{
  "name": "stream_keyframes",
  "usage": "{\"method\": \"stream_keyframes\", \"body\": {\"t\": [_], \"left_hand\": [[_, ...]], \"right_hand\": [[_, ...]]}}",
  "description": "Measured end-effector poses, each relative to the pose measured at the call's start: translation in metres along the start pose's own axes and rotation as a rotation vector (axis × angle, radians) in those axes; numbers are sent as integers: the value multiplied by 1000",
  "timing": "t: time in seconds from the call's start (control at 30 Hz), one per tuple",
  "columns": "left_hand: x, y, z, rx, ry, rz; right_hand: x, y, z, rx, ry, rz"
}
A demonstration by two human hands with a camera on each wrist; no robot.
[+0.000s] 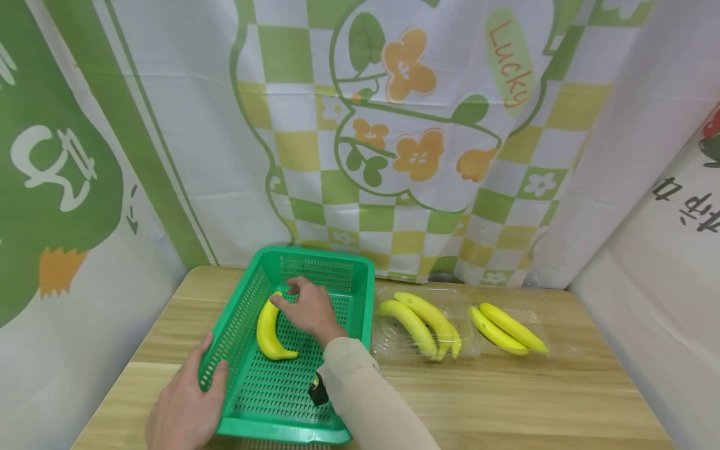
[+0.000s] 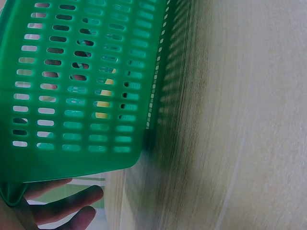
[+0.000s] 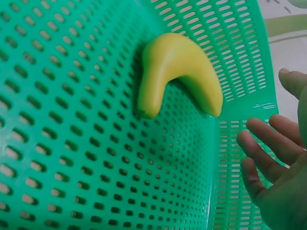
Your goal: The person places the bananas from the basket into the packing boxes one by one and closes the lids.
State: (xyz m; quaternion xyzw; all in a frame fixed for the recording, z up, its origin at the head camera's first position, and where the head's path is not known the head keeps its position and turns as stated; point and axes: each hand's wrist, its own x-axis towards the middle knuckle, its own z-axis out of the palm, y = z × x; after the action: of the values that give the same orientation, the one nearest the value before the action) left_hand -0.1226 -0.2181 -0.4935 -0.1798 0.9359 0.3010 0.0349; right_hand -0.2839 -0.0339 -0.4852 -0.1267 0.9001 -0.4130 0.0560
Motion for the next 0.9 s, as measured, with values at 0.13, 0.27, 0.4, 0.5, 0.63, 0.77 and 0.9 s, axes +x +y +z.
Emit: {"method": "stream_keyframes", "body": {"t": [0.13,0.27,0.4,0.5,0.63,0.77,0.9], "left_hand": [[0,-1,0,0,-2,0],[0,0,0,-3,-2,7],[0,0,0,-2,-1,9],[0,0,0,-2,-1,13],[1,1,0,-5,-1,19],[1,0,0,-4,1,17],[0,0,-1,-6,5,22]], "right_hand": [[-1,-2,4,-78,-54,3],[-4,-4,8,-161,-94,8],[-6,-5,13,-250,-138,-4],[-7,-5,17,-325,-159,-32],[-7,-4,20,-401,-168,-66],[-6,-4,25,-470,-198,-85],[-8,-4,30,-513,-211,-82]]}}
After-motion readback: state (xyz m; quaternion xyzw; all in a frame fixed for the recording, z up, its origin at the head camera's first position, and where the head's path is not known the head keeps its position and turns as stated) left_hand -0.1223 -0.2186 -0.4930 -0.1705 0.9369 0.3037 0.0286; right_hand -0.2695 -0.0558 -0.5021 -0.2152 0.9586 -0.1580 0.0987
